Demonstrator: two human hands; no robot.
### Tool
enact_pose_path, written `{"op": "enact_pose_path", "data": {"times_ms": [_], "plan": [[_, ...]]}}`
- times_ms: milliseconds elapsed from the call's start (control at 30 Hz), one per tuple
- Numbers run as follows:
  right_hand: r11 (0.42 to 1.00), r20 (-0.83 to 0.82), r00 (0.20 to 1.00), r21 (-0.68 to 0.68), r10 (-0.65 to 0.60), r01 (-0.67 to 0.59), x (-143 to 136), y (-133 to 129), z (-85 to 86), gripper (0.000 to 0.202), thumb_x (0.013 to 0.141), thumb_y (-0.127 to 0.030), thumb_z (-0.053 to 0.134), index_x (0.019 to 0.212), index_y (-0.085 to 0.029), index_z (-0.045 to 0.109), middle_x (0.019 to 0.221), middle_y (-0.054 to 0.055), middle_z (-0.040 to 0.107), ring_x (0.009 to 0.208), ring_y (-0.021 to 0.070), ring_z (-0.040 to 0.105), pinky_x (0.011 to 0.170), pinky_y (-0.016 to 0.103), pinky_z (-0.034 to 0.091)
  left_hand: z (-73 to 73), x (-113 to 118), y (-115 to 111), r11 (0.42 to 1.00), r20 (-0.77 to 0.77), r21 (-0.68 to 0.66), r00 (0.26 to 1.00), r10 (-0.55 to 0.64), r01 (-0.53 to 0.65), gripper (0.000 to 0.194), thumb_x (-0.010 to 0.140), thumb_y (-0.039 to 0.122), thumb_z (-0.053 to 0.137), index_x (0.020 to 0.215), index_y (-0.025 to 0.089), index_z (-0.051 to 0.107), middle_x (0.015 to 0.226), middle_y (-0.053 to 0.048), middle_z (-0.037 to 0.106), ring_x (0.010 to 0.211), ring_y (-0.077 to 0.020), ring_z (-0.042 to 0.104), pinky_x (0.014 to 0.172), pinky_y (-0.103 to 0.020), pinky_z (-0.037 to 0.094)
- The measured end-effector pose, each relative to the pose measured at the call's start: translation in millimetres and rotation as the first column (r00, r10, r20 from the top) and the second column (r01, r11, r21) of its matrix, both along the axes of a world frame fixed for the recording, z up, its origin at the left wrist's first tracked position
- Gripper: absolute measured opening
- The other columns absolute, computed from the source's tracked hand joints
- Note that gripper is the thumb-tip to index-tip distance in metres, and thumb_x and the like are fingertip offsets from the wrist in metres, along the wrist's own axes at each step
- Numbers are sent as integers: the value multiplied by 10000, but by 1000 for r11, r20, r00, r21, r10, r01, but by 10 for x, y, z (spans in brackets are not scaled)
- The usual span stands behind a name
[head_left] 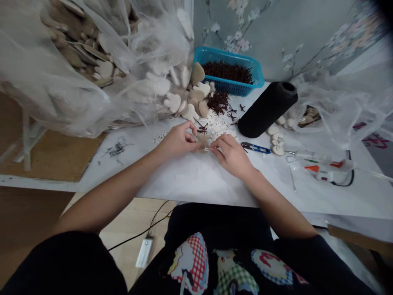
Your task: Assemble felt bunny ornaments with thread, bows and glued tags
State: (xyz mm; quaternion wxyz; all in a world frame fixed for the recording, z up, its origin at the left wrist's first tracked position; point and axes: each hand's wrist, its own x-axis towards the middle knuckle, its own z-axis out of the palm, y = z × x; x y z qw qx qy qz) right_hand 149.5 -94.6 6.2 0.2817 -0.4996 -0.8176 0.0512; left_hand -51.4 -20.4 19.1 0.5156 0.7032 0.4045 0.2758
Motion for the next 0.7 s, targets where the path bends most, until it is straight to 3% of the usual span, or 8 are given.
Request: {"op": "enact_pose_path", "data": {"times_ms": [433,500,567,700], "plan": [[999,-34,999,1,-36,36,-3,35,-50,135,950,-303,531,884,-213,606,872,75,582,864,249,538,796,396,465,-1,19,-6,1000,24,-16,999,-22,22,392,654,272,802,805,217,444,533,53,607,446,-111,555,433,-184,347],[998,-116,991,-16,-63,62,5,29,-53,122,918,-335,587,915,-214,569,848,51,568,839,231,542,782,383,467,9,22,-10,999,29,-29,999,-16,17,398,654,281,801,809,218,440,538,50,610,452,-116,567,433,-185,352],[994,-239,965,-65,-106,93,10,31,-69,240,877,-369,642,1020,-224,515,858,24,560,797,203,546,752,364,478,25,26,-16,999,35,-43,999,-6,8,405,650,288,804,810,217,440,542,49,607,454,-121,575,433,-187,358],[966,-564,798,-244,-212,84,-5,83,-151,519,830,-444,669,1204,-259,359,987,25,584,713,156,575,660,332,519,56,34,-30,998,36,-64,999,15,-13,416,638,308,812,806,216,443,549,47,595,459,-134,593,434,-191,366]]}}
